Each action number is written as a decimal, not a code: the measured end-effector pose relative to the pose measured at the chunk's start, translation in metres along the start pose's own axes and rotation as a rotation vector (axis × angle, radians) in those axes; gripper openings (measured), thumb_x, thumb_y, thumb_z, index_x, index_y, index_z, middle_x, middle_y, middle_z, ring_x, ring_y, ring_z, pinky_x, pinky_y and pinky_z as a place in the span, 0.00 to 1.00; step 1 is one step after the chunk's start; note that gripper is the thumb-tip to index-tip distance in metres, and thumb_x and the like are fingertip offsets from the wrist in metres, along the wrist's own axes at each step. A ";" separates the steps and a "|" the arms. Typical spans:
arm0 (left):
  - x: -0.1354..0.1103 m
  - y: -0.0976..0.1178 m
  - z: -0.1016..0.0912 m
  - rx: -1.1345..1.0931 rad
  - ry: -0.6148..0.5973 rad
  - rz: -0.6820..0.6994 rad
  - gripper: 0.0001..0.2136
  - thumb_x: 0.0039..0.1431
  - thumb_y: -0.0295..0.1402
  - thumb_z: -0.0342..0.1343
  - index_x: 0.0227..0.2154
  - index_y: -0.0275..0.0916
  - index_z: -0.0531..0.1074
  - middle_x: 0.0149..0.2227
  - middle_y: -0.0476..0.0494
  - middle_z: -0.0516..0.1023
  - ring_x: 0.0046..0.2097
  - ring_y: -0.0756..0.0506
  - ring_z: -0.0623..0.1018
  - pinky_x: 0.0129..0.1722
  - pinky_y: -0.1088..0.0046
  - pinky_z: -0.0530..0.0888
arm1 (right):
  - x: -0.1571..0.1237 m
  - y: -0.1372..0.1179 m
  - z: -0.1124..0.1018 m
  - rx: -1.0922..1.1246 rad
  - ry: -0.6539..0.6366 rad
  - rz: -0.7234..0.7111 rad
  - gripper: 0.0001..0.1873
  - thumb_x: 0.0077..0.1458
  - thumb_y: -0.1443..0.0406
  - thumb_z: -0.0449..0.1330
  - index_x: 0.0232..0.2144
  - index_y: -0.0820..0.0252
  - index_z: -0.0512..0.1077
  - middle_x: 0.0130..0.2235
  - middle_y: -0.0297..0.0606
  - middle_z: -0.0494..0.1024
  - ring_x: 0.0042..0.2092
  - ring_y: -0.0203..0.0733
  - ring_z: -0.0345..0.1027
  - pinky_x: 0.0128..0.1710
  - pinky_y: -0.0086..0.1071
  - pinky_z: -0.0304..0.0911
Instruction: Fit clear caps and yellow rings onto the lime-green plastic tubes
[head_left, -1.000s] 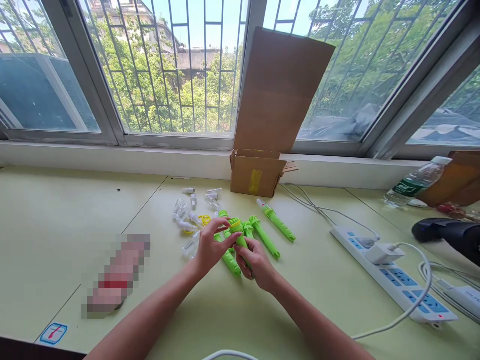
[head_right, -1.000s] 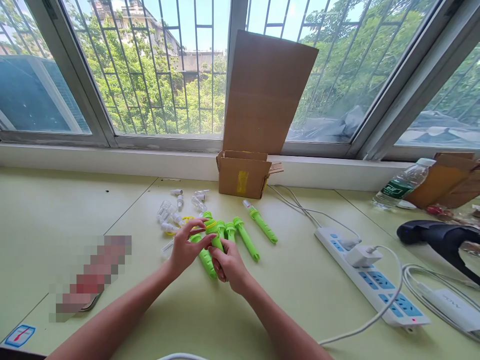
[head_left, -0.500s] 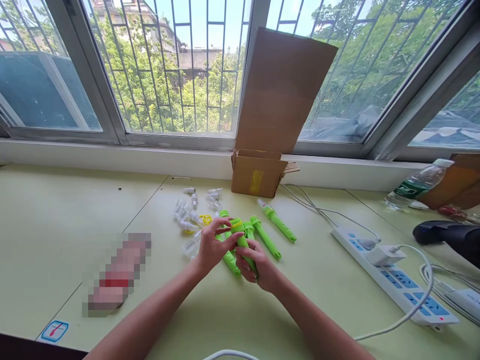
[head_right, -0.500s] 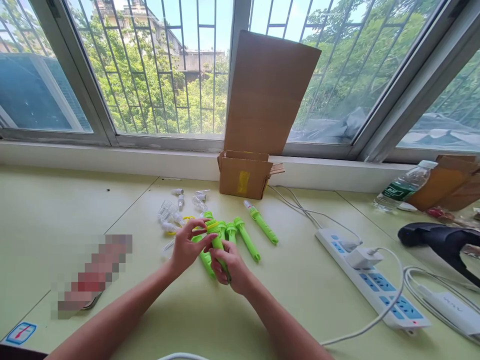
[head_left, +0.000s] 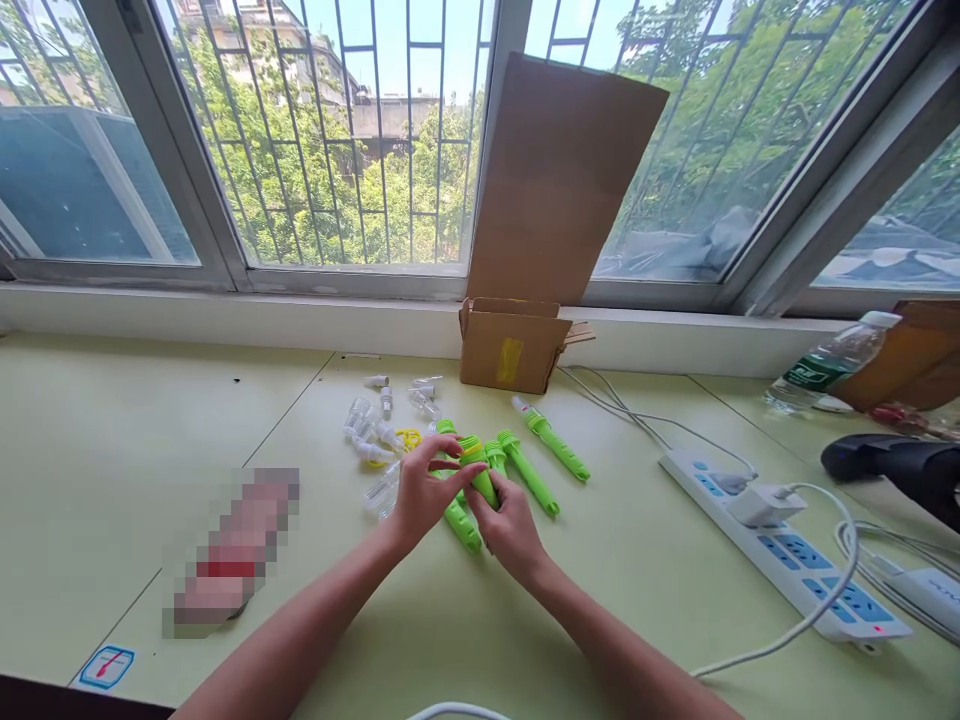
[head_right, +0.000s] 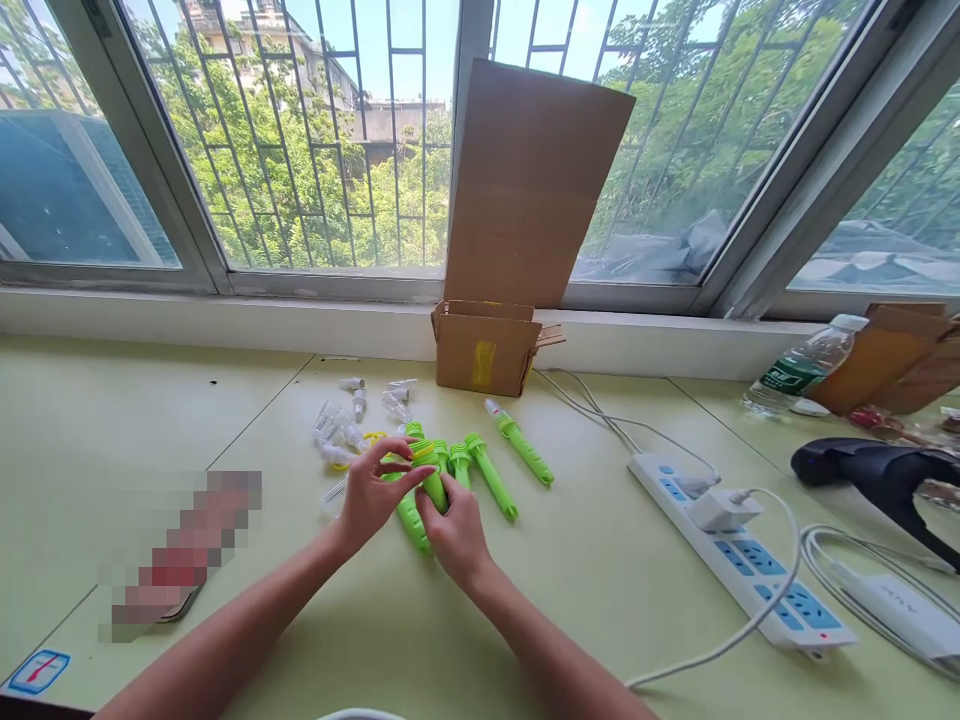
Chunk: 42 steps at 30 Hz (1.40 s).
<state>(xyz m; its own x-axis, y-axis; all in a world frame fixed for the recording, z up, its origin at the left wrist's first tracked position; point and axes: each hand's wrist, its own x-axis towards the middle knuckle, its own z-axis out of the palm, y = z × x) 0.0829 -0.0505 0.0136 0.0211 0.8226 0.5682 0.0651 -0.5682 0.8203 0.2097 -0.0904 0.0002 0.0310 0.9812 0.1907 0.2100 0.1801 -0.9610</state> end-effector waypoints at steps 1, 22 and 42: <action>0.000 0.001 0.000 -0.005 -0.002 0.000 0.12 0.49 0.38 0.65 0.31 0.38 0.71 0.37 0.44 0.77 0.42 0.44 0.80 0.34 0.68 0.83 | 0.000 0.000 0.000 0.024 -0.014 0.018 0.12 0.53 0.57 0.60 0.25 0.57 0.65 0.19 0.28 0.61 0.18 0.33 0.51 0.17 0.29 0.46; -0.002 0.003 0.000 -0.121 -0.023 -0.031 0.12 0.49 0.36 0.66 0.32 0.39 0.69 0.40 0.43 0.78 0.45 0.43 0.80 0.41 0.62 0.82 | -0.002 -0.002 -0.002 0.344 -0.223 0.154 0.19 0.52 0.50 0.59 0.25 0.57 0.62 0.13 0.23 0.61 0.11 0.29 0.49 0.09 0.25 0.44; -0.002 -0.005 -0.001 0.012 0.002 0.010 0.13 0.49 0.38 0.65 0.36 0.39 0.71 0.37 0.46 0.76 0.41 0.46 0.79 0.41 0.63 0.82 | 0.002 0.000 0.000 -0.055 0.032 -0.078 0.17 0.56 0.51 0.57 0.26 0.58 0.67 0.24 0.33 0.68 0.27 0.38 0.59 0.25 0.30 0.54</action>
<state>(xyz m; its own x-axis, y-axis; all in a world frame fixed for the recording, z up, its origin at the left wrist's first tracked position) 0.0819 -0.0493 0.0087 0.0196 0.8170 0.5763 0.0767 -0.5760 0.8139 0.2101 -0.0880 0.0006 0.0439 0.9614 0.2716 0.2664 0.2507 -0.9307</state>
